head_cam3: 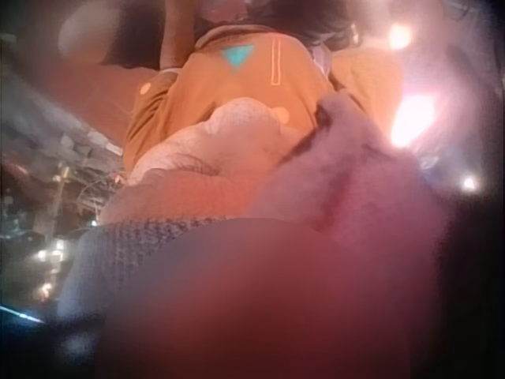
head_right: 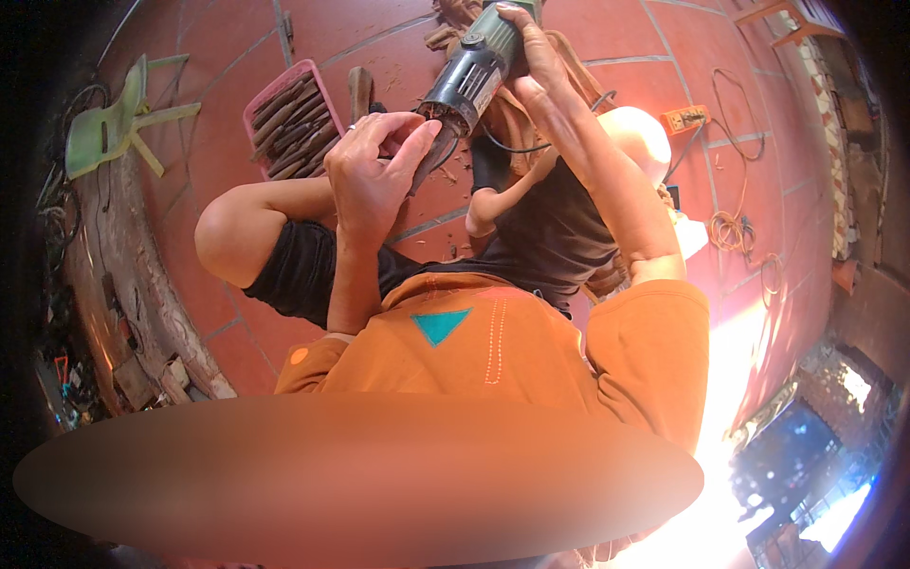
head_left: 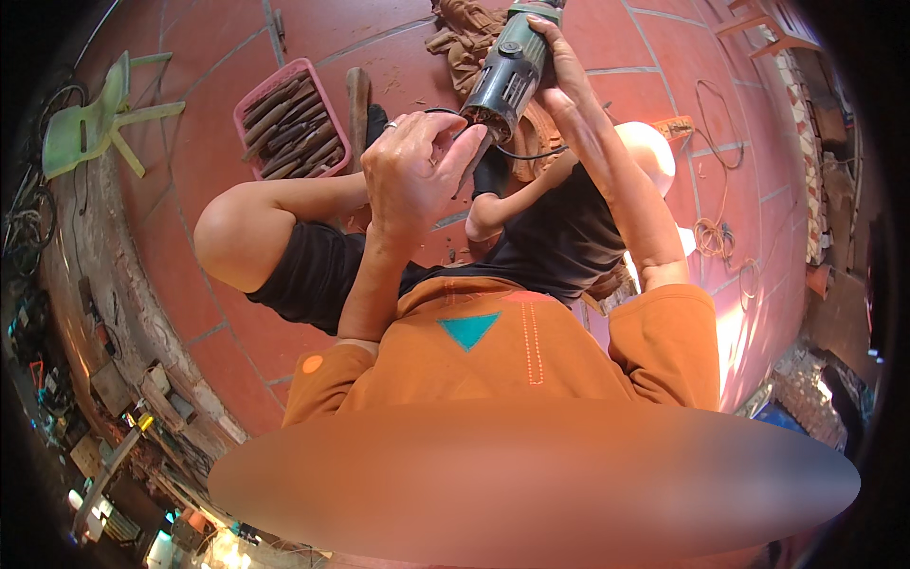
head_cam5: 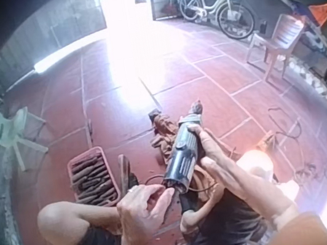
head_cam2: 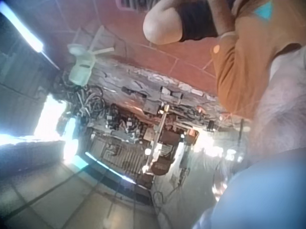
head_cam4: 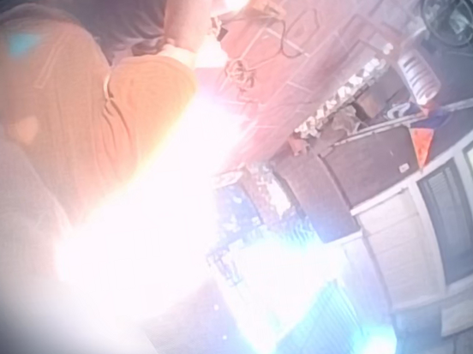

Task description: The person sits on the floor and uses a rotary carving tool to shape a wooden statue. They adjust the tool and work on different parts of the sculpture, removing wood shavings as they carve.

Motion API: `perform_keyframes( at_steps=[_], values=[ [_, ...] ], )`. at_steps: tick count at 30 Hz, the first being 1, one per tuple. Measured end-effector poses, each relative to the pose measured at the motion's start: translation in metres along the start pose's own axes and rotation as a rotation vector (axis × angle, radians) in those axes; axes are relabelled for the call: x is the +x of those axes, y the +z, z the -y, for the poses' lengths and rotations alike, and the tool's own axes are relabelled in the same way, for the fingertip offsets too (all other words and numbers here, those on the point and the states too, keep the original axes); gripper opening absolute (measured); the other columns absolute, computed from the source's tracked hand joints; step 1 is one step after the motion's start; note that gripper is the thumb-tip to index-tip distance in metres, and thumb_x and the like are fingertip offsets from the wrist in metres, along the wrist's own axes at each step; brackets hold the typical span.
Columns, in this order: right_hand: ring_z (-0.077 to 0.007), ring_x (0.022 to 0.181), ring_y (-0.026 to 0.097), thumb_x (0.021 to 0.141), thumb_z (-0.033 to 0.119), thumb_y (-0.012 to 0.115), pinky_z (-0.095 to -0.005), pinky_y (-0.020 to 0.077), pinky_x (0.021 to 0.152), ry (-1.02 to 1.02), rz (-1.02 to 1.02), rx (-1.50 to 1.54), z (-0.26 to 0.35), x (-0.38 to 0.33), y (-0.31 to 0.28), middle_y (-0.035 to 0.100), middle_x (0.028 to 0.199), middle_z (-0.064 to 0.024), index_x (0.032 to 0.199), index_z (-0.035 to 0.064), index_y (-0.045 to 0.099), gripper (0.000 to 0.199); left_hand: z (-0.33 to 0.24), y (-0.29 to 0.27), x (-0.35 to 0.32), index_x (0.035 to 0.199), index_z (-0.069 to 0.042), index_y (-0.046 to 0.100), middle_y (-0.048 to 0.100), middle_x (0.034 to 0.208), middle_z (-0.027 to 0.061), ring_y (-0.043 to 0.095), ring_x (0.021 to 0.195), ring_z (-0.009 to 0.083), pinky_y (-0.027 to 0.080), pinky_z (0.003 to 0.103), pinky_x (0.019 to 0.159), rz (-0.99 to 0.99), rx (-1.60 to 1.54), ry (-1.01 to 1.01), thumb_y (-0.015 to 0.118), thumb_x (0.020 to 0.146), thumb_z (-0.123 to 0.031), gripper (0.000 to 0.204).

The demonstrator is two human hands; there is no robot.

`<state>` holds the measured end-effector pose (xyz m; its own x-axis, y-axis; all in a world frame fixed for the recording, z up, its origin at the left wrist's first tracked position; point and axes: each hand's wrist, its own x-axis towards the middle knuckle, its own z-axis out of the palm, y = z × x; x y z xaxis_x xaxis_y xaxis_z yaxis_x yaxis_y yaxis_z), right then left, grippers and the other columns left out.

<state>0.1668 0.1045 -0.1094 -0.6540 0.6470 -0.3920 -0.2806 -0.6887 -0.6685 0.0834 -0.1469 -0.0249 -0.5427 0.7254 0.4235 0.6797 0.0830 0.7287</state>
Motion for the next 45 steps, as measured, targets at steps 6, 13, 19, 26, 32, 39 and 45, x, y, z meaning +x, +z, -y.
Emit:
perform_keyframes(
  at_steps=[6,13,19,26,32,39,45],
  values=[
    [-0.0298,0.088,0.07,0.085,0.025,0.077,-0.0485,0.0593,0.087,-0.031,-0.058,0.011,-0.003,0.002,0.003,0.067,0.102,-0.0171,0.123,0.0014,0.053,0.05,-0.003,0.007,0.001,0.089,-0.002,0.073,0.068,0.073,0.008,0.062,0.06,0.017,0.048,0.029,0.058,-0.045,0.068,0.071,0.081,0.081,-0.014,0.016],
    [-0.0317,0.091,0.069,0.085,0.029,0.077,-0.0498,0.0587,0.09,-0.02,-0.009,-0.024,0.002,-0.004,0.008,0.067,0.103,-0.0175,0.124,0.0002,0.051,0.055,0.0,-0.003,-0.001,0.088,0.001,0.072,0.065,0.069,0.0077,0.06,0.059,0.0111,0.048,0.027,0.058,0.001,-0.013,-0.092,0.073,0.085,-0.006,0.008],
    [-0.0313,0.076,0.069,0.087,0.036,0.069,-0.0482,0.0614,0.073,0.058,0.001,0.163,0.009,-0.016,0.021,0.066,0.087,-0.0148,0.119,0.0033,0.054,0.048,0.041,-0.039,0.013,0.09,0.001,0.072,0.068,0.078,0.0085,0.063,0.072,0.0153,0.05,0.03,0.067,-0.089,0.157,-0.151,0.068,0.09,-0.008,0.01],
    [-0.0293,0.076,0.07,0.087,0.045,0.067,-0.046,0.0621,0.071,0.11,0.137,0.239,0.016,-0.026,0.031,0.066,0.087,-0.0135,0.118,0.0024,0.055,0.054,0.034,-0.029,0.01,0.092,0.0,0.07,0.07,0.089,0.0121,0.066,0.082,0.0258,0.052,0.035,0.076,-0.124,-0.017,-0.074,0.073,0.086,-0.008,0.011],
    [-0.0272,0.076,0.07,0.088,0.048,0.065,-0.0445,0.0626,0.07,0.164,0.22,0.208,0.018,-0.027,0.032,0.068,0.09,-0.0138,0.114,-0.0008,0.057,0.056,0.026,-0.027,0.007,0.098,0.0,0.069,0.068,0.085,0.0083,0.063,0.08,0.0154,0.05,0.031,0.074,0.013,-0.289,-0.305,0.073,0.089,-0.009,0.013],
    [-0.0264,0.075,0.07,0.087,0.05,0.065,-0.0418,0.0629,0.067,0.198,0.178,0.248,0.015,-0.03,0.036,0.068,0.089,-0.0138,0.11,-0.002,0.058,0.058,0.018,-0.01,0.002,0.104,0.001,0.068,0.069,0.094,0.003,0.058,0.087,0.0073,0.049,0.022,0.079,0.129,-0.522,-0.219,0.07,0.094,-0.006,0.013],
    [-0.0253,0.078,0.07,0.084,0.051,0.069,-0.0378,0.0635,0.068,0.318,0.315,0.352,0.02,-0.037,0.038,0.065,0.092,-0.015,0.111,-0.0021,0.055,0.061,0.006,-0.004,0.001,0.105,0.001,0.067,0.07,0.096,0.0061,0.063,0.091,0.0117,0.051,0.027,0.083,0.19,-0.51,-0.133,0.073,0.09,-0.006,0.018]
  ],
)
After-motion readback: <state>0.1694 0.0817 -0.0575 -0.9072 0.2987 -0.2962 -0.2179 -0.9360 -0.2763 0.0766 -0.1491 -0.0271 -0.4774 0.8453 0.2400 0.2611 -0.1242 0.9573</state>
